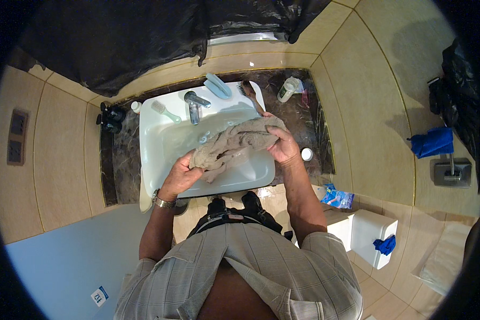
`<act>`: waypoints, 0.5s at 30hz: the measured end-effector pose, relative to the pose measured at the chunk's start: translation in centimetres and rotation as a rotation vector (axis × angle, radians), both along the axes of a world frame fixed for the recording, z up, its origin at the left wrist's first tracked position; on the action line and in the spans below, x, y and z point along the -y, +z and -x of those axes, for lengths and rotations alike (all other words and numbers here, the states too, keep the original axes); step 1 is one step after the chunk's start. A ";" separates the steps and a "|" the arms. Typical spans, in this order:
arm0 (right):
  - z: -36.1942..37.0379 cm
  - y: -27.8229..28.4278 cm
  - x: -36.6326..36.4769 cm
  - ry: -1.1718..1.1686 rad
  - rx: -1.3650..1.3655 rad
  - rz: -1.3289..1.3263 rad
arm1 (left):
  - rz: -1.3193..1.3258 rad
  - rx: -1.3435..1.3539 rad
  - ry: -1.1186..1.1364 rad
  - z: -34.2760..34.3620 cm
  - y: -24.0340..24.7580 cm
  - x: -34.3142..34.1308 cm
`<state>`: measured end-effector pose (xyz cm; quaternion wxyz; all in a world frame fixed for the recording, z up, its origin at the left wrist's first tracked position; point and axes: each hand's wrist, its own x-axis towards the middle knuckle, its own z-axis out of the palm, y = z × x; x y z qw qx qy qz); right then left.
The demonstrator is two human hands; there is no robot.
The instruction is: The person washes a cloth in a bathroom sink. They apply liquid from a small bottle, rub the cloth by hand, rinse it under running water, and wring it out repeatedly.
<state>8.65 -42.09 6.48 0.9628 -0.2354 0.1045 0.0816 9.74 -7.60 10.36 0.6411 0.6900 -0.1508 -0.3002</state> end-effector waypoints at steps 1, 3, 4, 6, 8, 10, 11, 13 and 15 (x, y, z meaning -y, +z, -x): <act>-0.1 0.1 0.1 -0.003 0.011 -0.013 | 0.029 0.032 -0.009 0.0 0.0 0.4; -0.3 0.5 0.4 0.001 0.032 -0.026 | -0.042 -0.003 -0.019 0.0 -0.4 1.1; -0.5 0.8 0.6 0.012 0.042 -0.028 | -0.078 -0.021 -0.019 0.2 -0.6 1.3; -0.9 1.1 0.7 0.027 0.055 -0.027 | -0.119 0.018 -0.010 0.7 -2.3 1.7; -1.1 1.3 0.7 0.031 0.056 -0.015 | -0.167 0.103 0.024 1.5 -5.2 2.0; -1.4 1.5 0.7 0.059 0.078 0.000 | -0.230 0.236 0.090 1.9 -8.7 1.6; -1.5 1.6 0.6 0.074 0.088 0.006 | -0.335 0.281 0.087 1.8 -9.3 1.6; -1.6 1.9 0.3 0.102 0.070 0.009 | -0.327 0.181 0.435 2.9 -9.7 3.5; -2.0 2.4 -0.8 0.143 0.078 0.085 | -0.274 0.231 0.730 3.9 -12.2 3.7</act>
